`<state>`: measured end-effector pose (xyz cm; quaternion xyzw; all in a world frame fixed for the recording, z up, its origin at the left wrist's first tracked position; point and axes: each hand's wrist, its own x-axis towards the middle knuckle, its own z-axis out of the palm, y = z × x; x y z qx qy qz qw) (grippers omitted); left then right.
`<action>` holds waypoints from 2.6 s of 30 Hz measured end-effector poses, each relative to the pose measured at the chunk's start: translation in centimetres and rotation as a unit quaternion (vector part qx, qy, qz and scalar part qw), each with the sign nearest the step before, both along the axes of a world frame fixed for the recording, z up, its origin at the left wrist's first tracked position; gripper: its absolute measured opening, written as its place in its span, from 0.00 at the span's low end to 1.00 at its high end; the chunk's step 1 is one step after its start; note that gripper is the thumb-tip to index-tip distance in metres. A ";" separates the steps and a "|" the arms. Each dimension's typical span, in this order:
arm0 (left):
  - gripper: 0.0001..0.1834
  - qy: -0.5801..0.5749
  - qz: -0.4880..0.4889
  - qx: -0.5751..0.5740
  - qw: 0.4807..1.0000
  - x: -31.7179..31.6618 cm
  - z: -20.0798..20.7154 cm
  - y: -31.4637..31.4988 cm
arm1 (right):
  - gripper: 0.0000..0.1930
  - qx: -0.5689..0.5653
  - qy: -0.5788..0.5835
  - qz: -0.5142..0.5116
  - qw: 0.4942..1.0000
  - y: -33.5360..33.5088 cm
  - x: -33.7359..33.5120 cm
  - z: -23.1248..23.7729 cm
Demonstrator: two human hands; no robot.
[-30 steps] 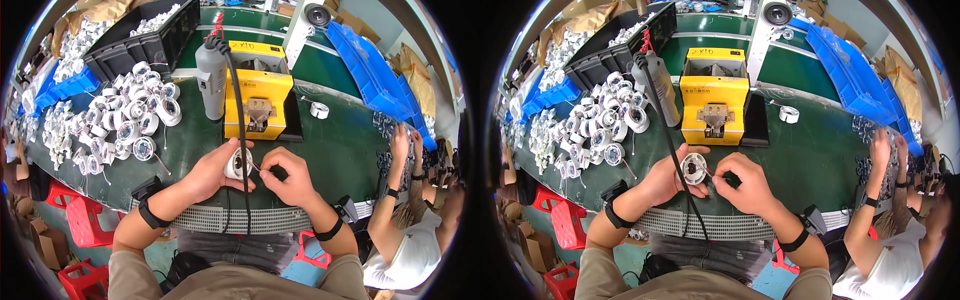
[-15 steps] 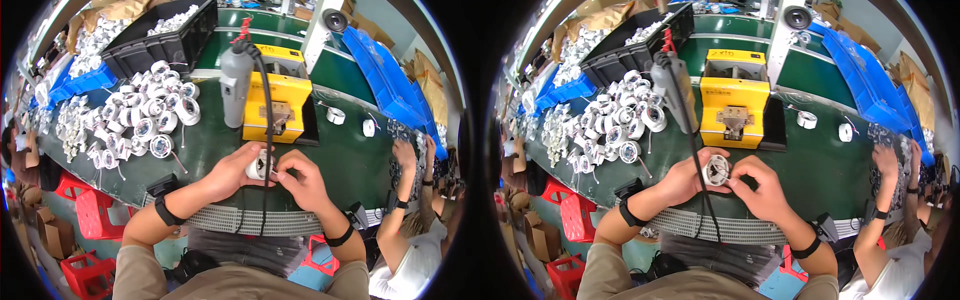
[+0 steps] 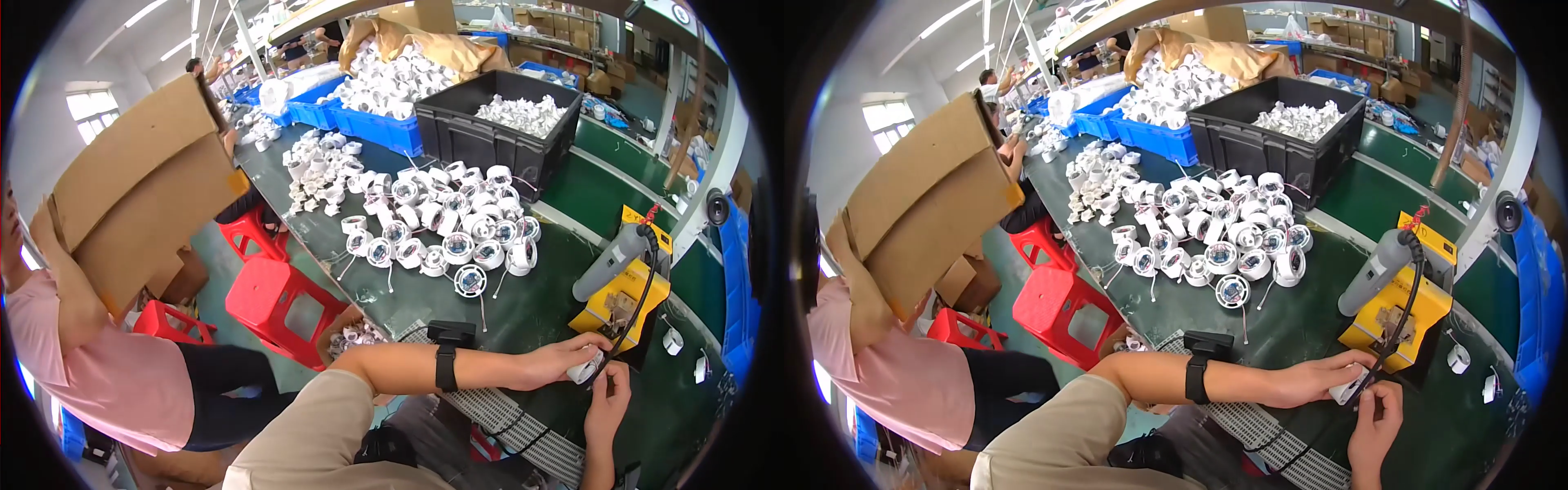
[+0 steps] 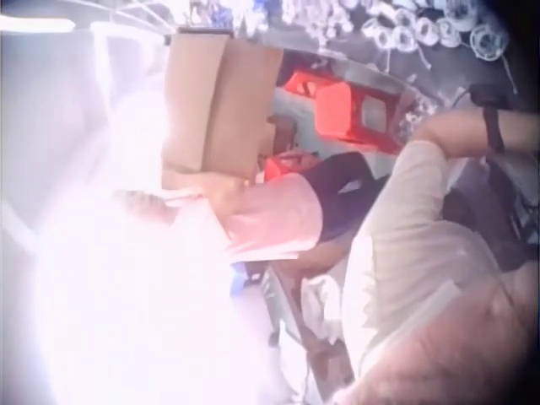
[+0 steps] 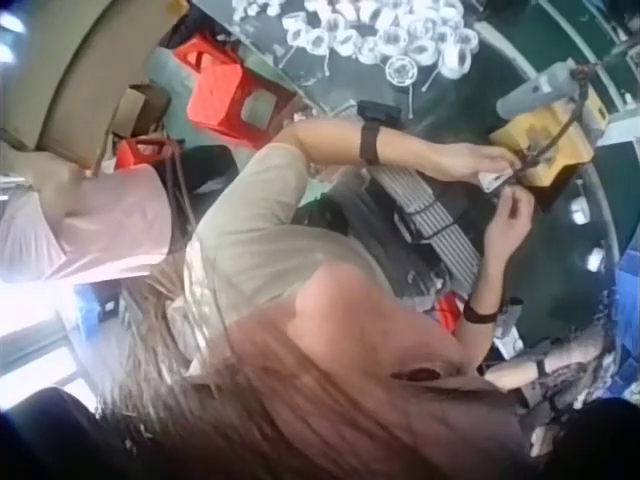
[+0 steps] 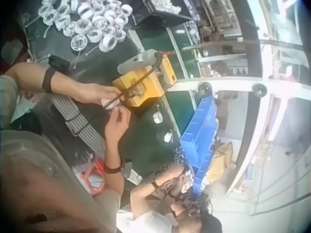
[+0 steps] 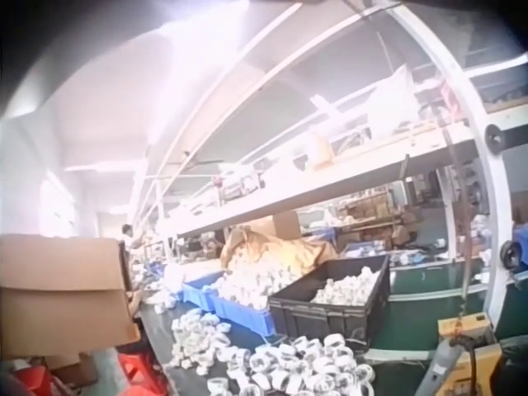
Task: The person assembles camera components by inserting a circuit board into a white housing, threading wires through the casing, and securing the assembly with a power screwdriver. Each completed unit is set aside on the workbench before the process is repeated with new components.
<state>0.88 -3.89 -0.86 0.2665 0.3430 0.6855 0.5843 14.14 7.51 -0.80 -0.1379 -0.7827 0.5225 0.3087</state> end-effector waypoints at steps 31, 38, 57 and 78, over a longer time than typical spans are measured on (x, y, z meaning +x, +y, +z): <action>0.29 -0.067 0.062 0.059 0.994 0.2 1.1 -0.2 | 0.06 -0.180 0.098 0.095 0.974 0.0 0.2 1.1; 0.29 -0.061 -0.024 0.068 0.996 0.8 1.1 -0.6 | 0.08 -0.264 0.060 0.029 0.962 -1.1 0.2 1.1; 0.40 0.016 -0.056 0.105 0.993 0.6 0.7 -0.6 | 0.19 -0.185 0.015 0.112 0.976 0.1 0.5 1.0; 0.24 0.428 0.066 -0.023 0.901 -1.0 0.1 -0.7 | 0.14 -0.103 -0.019 0.143 0.984 2.0 -0.3 0.4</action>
